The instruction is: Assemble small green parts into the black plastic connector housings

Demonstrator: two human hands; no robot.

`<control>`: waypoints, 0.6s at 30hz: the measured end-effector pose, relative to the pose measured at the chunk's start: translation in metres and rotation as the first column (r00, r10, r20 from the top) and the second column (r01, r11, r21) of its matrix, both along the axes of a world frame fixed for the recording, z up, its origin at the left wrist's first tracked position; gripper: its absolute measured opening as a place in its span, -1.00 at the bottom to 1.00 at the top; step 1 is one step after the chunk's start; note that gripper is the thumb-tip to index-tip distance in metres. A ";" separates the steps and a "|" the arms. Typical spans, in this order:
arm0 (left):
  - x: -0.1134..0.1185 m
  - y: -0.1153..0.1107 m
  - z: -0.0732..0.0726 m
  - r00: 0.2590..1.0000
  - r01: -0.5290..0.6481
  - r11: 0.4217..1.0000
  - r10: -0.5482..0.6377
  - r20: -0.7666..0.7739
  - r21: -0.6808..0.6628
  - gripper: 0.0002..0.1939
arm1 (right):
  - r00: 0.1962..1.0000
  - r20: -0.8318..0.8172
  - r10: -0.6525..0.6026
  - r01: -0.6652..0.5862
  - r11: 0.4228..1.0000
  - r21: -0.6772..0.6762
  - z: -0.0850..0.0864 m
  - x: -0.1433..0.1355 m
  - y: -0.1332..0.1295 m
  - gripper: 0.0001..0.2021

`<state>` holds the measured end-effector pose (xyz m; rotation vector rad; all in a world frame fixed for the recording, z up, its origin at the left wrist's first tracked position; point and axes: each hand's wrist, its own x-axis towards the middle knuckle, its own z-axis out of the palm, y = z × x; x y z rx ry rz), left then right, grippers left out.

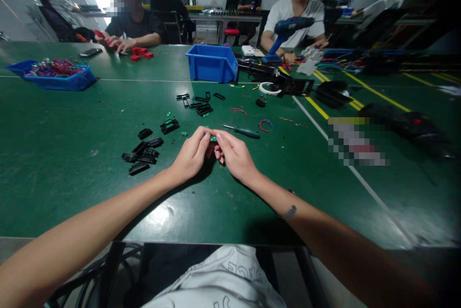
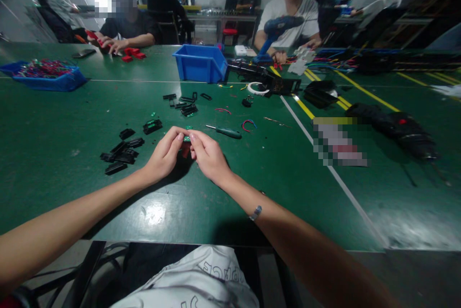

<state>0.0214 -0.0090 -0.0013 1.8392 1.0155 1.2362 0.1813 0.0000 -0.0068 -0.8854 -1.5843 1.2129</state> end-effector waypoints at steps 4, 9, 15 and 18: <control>0.000 0.000 0.000 1.000 -0.005 1.000 0.005 -0.007 0.008 -0.65 | 1.000 -0.002 0.001 -0.001 1.000 0.005 0.000 0.000 0.000 -0.53; 0.000 0.000 -0.001 1.000 -0.013 1.000 0.013 -0.022 0.009 -0.66 | 1.000 -0.002 -0.004 0.004 1.000 0.006 0.001 0.000 -0.001 -0.52; 0.000 0.001 -0.002 1.000 -0.013 1.000 0.013 -0.021 0.012 -0.66 | 1.000 0.016 -0.014 0.014 1.000 0.019 0.001 0.000 -0.001 -0.54; 0.000 0.001 -0.002 0.999 -0.023 0.999 0.024 -0.029 0.022 -0.67 | 0.999 0.025 -0.020 0.019 0.999 0.030 0.001 0.000 0.000 -0.54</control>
